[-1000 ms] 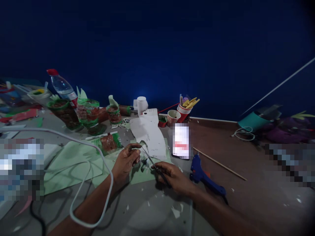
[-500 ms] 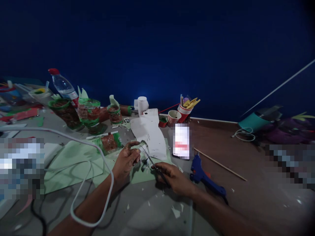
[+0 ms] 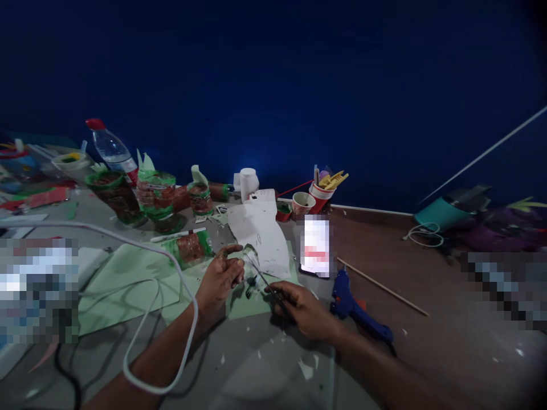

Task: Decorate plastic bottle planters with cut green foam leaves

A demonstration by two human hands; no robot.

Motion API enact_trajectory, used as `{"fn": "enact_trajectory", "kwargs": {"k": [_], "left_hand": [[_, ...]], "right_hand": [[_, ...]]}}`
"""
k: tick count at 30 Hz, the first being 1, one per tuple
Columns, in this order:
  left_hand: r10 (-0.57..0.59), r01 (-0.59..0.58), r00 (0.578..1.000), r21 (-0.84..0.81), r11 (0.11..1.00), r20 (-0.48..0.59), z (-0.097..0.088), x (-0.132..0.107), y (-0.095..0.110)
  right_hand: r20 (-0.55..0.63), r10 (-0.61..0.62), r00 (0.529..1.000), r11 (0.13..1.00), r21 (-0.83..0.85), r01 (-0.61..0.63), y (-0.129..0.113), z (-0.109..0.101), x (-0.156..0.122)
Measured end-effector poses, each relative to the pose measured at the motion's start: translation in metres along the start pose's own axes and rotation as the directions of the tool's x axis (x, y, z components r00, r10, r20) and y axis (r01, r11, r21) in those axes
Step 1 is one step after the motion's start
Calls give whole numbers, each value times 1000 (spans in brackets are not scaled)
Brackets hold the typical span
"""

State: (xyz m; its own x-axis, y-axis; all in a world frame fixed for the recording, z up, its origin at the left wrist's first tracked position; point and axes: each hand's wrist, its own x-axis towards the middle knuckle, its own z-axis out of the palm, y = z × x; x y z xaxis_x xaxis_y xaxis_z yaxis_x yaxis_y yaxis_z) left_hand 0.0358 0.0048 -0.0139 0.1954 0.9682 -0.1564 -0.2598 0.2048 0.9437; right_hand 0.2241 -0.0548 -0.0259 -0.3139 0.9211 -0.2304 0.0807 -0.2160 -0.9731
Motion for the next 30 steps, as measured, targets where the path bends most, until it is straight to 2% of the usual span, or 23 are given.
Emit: {"fn": "enact_trajectory", "kwargs": {"k": [6, 10, 19, 22, 26, 30], "left_hand": [[6, -6, 1000, 41, 999, 1, 3, -2, 5], [3, -3, 1000, 11, 1000, -3, 3, -2, 4], [5, -4, 1000, 29, 1000, -9, 3, -2, 5], [16, -14, 999, 45, 999, -29, 3, -4, 5], [49, -47, 997, 31, 998, -67, 4, -5, 4], [23, -24, 1000, -25, 999, -19, 4, -5, 3]], "right_hand": [[-12, -18, 1000, 1000, -2, 17, 3, 0, 1], [-28, -8, 1000, 1000, -11, 8, 7, -2, 2], [-36, -12, 999, 1000, 18, 13, 2, -2, 2], [-57, -13, 998, 997, 78, 17, 2, -3, 3], [-38, -78, 996, 970, 230, 84, 2, -7, 1], [-23, -80, 997, 945, 316, 83, 0, -7, -4]]}}
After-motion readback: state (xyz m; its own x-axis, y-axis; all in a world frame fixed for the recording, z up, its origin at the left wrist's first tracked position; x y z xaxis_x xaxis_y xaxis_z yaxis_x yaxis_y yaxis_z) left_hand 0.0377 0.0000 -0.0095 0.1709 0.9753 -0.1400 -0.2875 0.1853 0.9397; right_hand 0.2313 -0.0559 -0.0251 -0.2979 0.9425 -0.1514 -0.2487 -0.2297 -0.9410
